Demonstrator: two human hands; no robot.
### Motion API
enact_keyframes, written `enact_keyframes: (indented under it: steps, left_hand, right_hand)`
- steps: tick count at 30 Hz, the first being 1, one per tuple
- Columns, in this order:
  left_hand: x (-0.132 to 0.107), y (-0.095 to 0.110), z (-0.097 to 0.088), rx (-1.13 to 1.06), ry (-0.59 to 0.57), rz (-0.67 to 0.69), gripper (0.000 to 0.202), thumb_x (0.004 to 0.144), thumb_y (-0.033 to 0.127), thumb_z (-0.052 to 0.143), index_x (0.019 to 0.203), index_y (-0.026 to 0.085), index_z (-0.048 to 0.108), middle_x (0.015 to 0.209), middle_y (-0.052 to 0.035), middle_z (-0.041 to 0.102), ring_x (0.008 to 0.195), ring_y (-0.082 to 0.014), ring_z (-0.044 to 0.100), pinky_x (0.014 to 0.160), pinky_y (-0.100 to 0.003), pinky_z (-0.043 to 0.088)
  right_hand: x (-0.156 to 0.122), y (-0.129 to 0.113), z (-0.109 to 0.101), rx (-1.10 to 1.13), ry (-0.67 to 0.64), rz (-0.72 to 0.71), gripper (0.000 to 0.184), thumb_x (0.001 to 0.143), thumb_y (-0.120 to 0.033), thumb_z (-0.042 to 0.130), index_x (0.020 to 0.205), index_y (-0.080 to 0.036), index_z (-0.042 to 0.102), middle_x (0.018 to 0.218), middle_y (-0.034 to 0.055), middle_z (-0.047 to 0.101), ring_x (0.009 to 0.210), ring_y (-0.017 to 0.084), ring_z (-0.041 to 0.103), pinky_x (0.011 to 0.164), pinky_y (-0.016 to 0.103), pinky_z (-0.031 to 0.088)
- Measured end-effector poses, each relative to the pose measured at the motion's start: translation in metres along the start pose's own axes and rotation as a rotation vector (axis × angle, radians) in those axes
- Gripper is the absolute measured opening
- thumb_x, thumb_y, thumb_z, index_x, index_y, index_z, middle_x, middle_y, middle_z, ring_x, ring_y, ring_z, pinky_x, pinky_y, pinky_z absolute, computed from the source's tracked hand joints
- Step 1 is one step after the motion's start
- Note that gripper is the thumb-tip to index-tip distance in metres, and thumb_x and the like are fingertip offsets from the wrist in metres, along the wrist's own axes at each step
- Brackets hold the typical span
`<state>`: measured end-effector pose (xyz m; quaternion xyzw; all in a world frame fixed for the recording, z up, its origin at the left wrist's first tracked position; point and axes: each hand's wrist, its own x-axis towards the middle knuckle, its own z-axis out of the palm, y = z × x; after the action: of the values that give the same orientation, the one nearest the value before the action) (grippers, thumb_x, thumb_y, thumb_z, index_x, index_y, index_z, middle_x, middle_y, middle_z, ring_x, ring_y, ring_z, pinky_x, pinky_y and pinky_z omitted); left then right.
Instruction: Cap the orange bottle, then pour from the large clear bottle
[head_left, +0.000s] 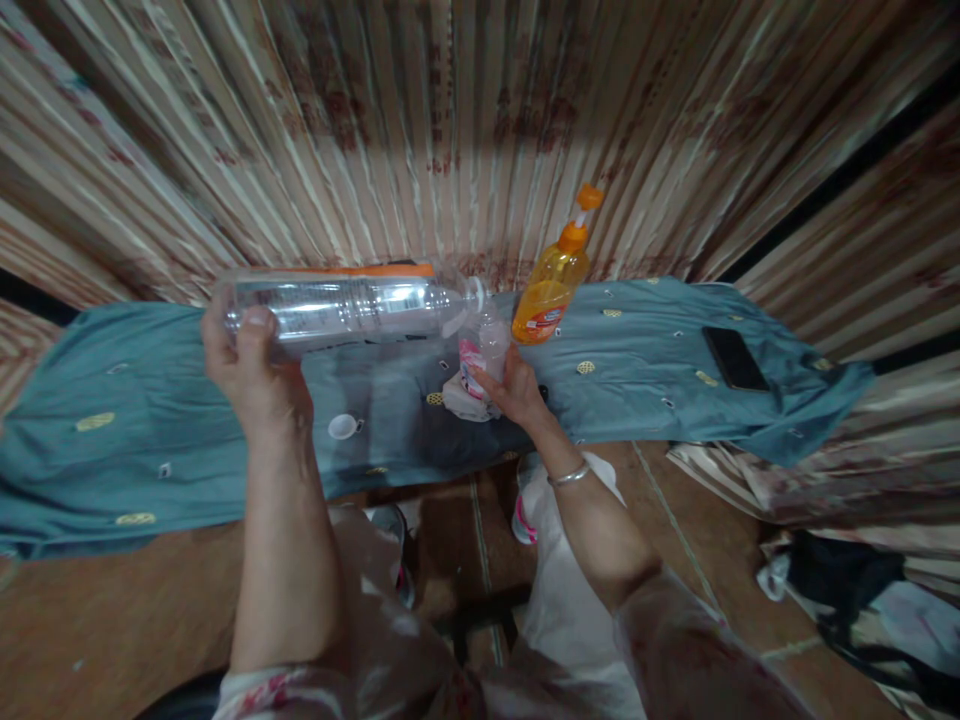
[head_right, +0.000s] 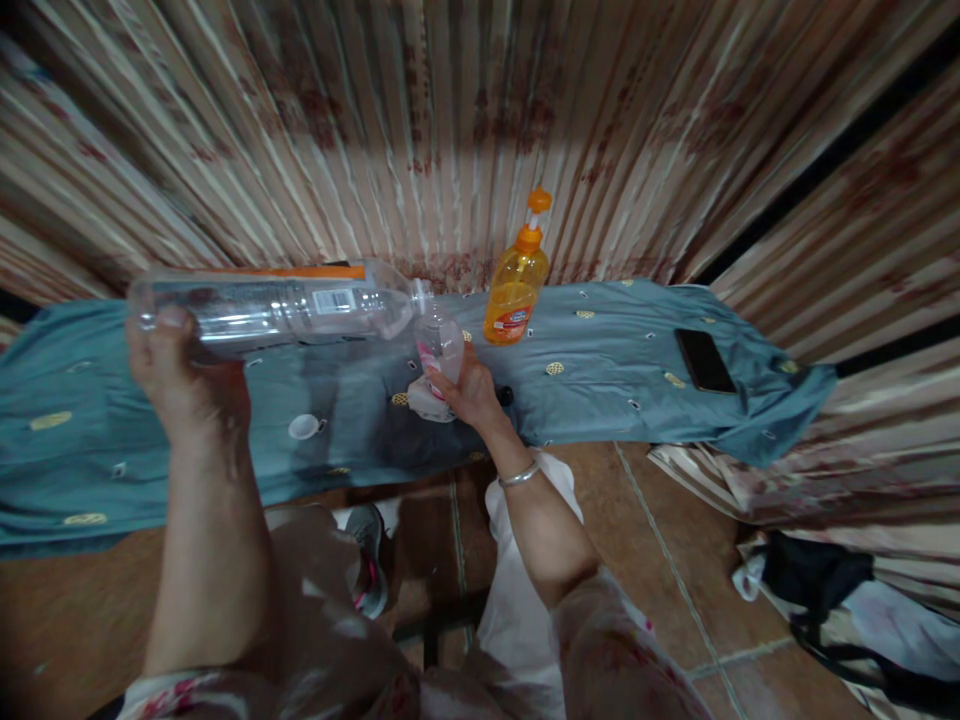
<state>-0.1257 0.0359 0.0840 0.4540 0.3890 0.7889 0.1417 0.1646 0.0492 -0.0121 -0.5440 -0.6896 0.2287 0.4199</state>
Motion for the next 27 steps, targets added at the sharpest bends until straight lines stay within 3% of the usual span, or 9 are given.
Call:
enact_keyframes:
  steps: [11,20,27]
  left_hand:
    - [0.0,0.0013,0.0017,-0.057,0.035,0.011,0.044,0.059,0.05,0.078,0.096,0.025,0.072,0.102,-0.0013,0.069,0.108,-0.0233,0.065,0.11,-0.049,0.047]
    - [0.0003,-0.0007,-0.0012,-0.065,0.021,0.01,0.043,0.06,0.049,0.079,0.097,0.027,0.074,0.102,-0.0009,0.068,0.109,-0.0237,0.065,0.11,-0.047,0.047]
    - [-0.0006,0.0018,0.0013,-0.035,0.019,-0.013,0.053,0.06,0.056,0.077,0.106,0.03,0.072,0.11,-0.0007,0.068,0.112,-0.0249,0.064,0.11,-0.051,0.047]
  right_hand:
    - [0.0,-0.0027,0.0004,-0.001,0.005,0.009,0.071,0.085,-0.052,0.071,0.137,-0.009,0.048,0.117,0.0217,0.074,0.107,0.035,0.074,0.092,0.048,0.058]
    - [0.0004,0.0006,0.0001,0.004,0.001,0.014,0.071,0.083,-0.057,0.072,0.132,-0.011,0.05,0.11,0.0204,0.076,0.106,0.037,0.073,0.092,0.05,0.058]
    - [0.0,-0.0026,-0.0017,-0.009,-0.017,0.014,0.07,0.084,-0.054,0.071,0.135,-0.012,0.048,0.116,0.0205,0.074,0.107,0.035,0.073,0.09,0.048,0.058]
